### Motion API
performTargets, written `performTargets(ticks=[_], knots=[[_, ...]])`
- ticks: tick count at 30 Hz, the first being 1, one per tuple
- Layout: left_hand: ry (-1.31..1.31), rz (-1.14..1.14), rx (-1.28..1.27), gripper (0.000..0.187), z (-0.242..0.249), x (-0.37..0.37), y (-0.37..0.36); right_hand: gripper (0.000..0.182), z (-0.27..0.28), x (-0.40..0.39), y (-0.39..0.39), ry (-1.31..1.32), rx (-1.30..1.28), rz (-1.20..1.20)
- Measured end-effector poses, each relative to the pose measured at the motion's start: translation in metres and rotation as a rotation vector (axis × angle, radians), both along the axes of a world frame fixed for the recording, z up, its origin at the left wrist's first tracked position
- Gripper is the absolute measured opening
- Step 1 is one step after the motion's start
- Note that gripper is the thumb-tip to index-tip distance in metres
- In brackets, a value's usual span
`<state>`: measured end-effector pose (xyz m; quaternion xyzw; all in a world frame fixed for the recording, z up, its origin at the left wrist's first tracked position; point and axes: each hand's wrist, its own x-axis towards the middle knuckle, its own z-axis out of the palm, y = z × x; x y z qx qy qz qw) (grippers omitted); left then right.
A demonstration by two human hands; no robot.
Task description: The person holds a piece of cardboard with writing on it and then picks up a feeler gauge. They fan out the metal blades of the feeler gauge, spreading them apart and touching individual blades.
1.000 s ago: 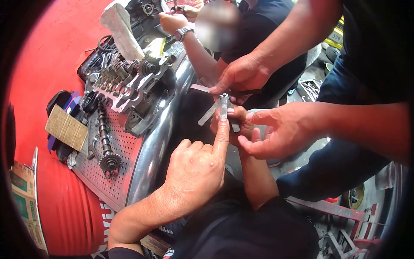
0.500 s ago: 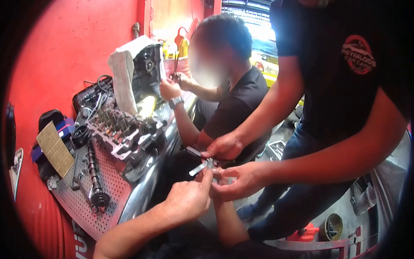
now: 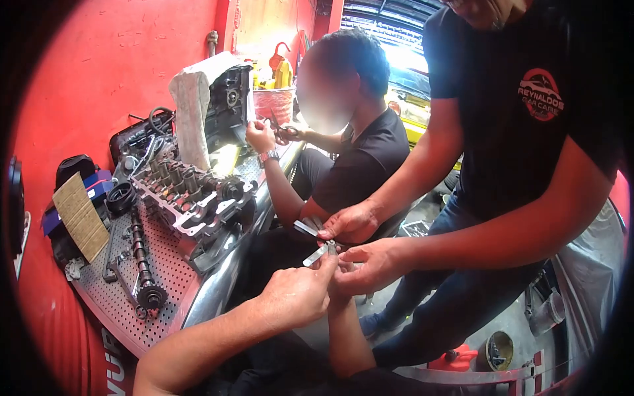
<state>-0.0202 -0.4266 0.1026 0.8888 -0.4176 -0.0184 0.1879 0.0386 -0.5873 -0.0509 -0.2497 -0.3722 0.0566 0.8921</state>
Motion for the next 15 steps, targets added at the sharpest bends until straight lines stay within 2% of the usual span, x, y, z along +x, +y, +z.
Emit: performTargets(ticks=[3,8,10,15], knots=[[-0.099,0.037,-0.077,0.058,0.004,-0.01,0.012,0.03,0.007,0.004,-0.004,-0.031,0.027,0.005],[-0.131,0.046,0.003,0.056,0.009,-0.031,0.069,0.03,0.038,0.015,-0.019,-0.114,0.017,-0.021],[-0.169,0.081,0.0,0.046,0.008,-0.035,0.095,0.029,0.056,0.014,-0.024,-0.142,-0.056,-0.034],[-0.102,0.247,-0.073,0.04,-0.02,-0.045,0.145,0.044,0.093,0.018,-0.024,-0.159,-0.064,-0.015]])
